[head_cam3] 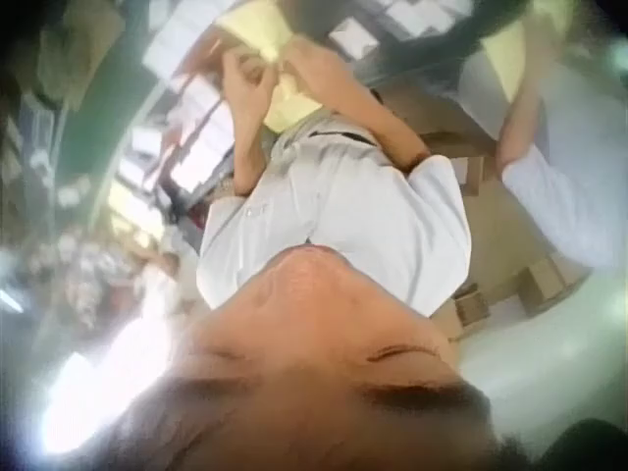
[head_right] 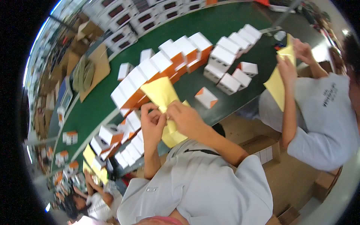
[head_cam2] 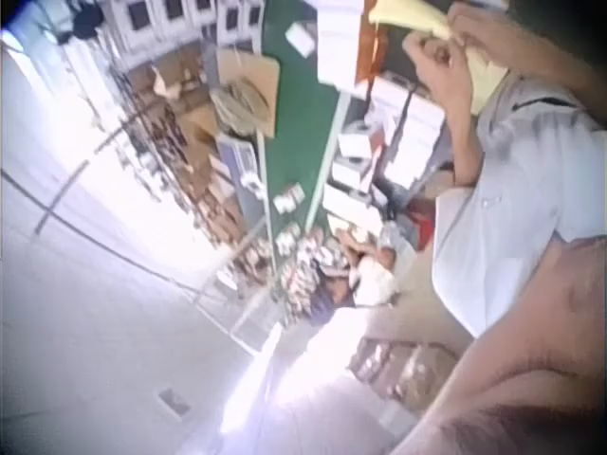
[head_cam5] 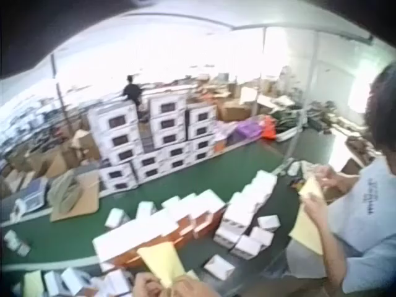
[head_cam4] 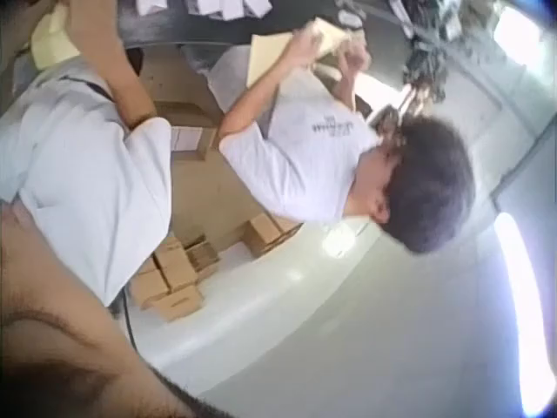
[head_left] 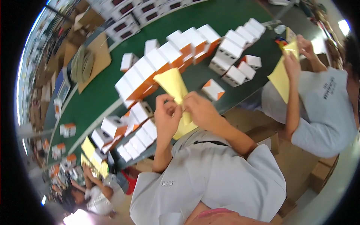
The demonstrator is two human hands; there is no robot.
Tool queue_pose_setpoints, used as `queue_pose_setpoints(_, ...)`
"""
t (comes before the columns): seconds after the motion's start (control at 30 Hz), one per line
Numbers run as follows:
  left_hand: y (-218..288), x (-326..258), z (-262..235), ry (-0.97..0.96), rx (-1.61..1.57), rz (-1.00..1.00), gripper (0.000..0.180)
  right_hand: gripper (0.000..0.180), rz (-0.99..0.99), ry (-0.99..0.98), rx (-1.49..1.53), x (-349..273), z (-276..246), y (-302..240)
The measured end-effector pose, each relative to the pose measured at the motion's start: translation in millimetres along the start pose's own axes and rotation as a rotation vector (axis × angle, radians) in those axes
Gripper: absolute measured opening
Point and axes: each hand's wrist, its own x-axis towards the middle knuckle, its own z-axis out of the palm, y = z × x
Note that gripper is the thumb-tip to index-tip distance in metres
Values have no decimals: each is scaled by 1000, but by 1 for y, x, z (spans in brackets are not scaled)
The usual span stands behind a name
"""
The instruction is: The person packs products into small white and orange boxes, then seals them with yellow stickers by hand.
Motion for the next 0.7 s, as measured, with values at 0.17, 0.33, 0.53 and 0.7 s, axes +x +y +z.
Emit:
queue_pose_setpoints(0.17, 9, 25, -7, 13, -70, 9, 36, 18, -18, 114, 158, 26, 12, 15)
queue_pose_setpoints(0.33, 9, 3, -6, 47, -46, -57, 38, 16, -36, 159, 122, 11, 13, 8)
queue_pose_setpoints(0.53, 9, 9, 4, 47, 26, -16, 37, 18, -201, 352, 10, 3, 21, 22)
queue_pose_setpoints(0.7, 13, 13, 13, 10, 150, 8, 34, 23, -161, 401, -1, -5, 23, 27)
